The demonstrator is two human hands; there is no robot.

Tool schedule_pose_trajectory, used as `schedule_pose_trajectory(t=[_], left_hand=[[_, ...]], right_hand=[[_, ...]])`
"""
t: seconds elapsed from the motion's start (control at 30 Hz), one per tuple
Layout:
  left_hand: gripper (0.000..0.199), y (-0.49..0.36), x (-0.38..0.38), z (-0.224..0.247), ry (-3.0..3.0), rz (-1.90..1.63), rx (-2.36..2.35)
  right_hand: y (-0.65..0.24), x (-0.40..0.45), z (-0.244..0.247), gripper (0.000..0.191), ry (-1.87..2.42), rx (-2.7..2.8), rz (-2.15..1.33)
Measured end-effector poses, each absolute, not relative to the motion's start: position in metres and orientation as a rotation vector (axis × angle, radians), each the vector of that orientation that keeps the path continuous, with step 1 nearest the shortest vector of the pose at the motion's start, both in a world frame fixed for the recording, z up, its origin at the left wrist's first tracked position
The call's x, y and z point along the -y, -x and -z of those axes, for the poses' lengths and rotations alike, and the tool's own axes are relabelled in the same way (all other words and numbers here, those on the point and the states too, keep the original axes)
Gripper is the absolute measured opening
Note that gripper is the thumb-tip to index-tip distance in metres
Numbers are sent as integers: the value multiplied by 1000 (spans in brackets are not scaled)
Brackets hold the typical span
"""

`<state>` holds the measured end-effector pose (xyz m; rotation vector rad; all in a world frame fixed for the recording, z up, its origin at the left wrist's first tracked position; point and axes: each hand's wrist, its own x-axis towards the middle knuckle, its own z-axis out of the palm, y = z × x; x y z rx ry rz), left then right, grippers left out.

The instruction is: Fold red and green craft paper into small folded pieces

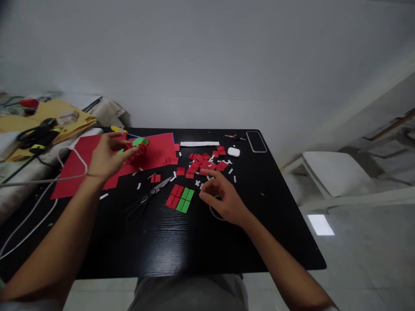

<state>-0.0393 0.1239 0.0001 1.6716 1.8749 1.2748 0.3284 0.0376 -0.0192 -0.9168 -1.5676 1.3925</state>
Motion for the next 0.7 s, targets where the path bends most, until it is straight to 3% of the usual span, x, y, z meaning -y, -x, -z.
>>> schedule_pose_trajectory(t=[0.13, 0.27, 0.3, 0.47, 0.57, 0.7], left_hand=[[57, -11, -110, -25, -1348, -1464, -1335], [56, -57, -99, -42, -1234, -1392, -1058], [55, -64, -98, -44, -1214, -1367, -1016], [62, -83, -95, -39, -1092, -1283, -926], [63, -86, -91, -36, -1120, -1284, -946], [59, -86, -83, -38, -1286, -1373, -947]], right_hand=[[-311, -70, -1, 46, 939, 1539, -1293], [-288, -96, -22, 77, 888, 1501, -1199], [-283, -100, -26, 74, 843, 1509, -1174], [-273, -102, -41, 24, 718, 1479, -1142], [-275, -99, -42, 20, 759, 1460, -1222], [-276, -97, -37, 31, 774, 1387, -1261]])
